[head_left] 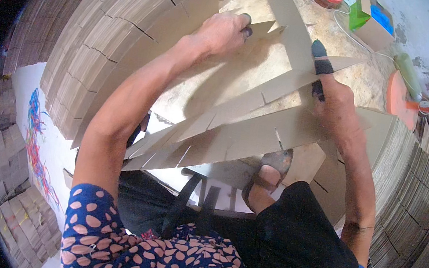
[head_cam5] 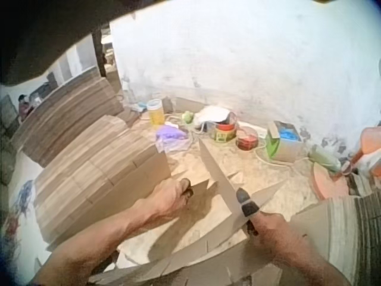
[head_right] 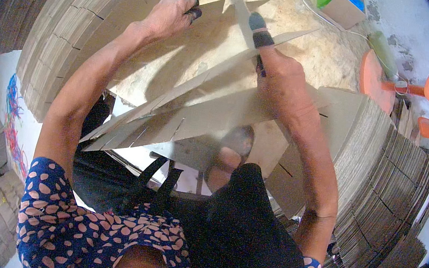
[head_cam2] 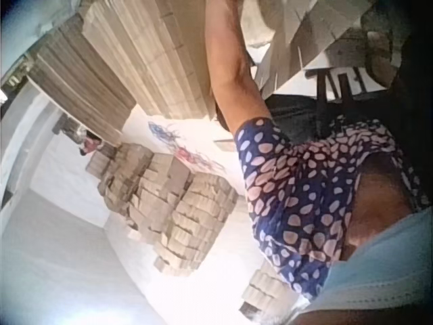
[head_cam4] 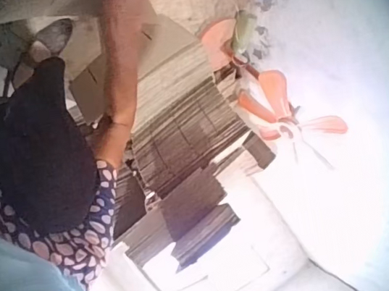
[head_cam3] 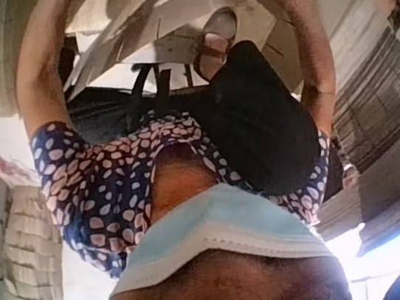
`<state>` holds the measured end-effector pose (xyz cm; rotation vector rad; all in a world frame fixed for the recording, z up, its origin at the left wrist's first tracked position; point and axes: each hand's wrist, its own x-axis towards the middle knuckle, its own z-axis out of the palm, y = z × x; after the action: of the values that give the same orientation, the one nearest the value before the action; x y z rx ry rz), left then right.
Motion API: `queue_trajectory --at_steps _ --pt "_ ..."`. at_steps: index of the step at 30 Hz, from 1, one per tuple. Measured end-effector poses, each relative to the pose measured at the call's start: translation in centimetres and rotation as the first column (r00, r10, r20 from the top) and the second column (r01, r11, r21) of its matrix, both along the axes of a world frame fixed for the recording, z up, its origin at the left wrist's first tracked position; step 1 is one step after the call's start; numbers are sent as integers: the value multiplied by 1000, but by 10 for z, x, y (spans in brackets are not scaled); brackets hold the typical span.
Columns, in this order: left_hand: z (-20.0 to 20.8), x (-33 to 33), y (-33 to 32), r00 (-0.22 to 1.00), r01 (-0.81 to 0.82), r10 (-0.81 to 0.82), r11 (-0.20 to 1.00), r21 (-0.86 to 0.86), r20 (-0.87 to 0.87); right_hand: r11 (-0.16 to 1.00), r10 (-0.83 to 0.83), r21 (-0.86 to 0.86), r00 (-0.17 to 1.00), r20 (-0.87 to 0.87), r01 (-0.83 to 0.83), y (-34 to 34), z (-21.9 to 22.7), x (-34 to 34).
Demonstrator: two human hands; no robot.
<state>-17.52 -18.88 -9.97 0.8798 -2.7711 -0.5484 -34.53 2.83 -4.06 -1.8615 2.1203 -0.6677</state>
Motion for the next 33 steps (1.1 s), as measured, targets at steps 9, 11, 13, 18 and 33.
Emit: queue_trajectory --at_steps 9,11,13,18,33 --pt "12 -9 -3 997 37 -43 995 88 70 987 76 139 997 9 -76 -28 -58 -3" --pt "14 18 -5 997 -7 -7 983 184 73 972 115 209 993 -11 -110 -33 -53 5" --pt "16 59 -16 997 -49 27 955 292 78 976 176 129 984 -10 -173 -36 -54 -9" --pt "11 189 -40 929 -364 324 890 275 180 998 61 4 903 -426 -66 -75 -54 -111" --pt "33 197 170 992 -31 32 999 10 -125 903 -400 -89 743 -537 421 233 -28 -16"
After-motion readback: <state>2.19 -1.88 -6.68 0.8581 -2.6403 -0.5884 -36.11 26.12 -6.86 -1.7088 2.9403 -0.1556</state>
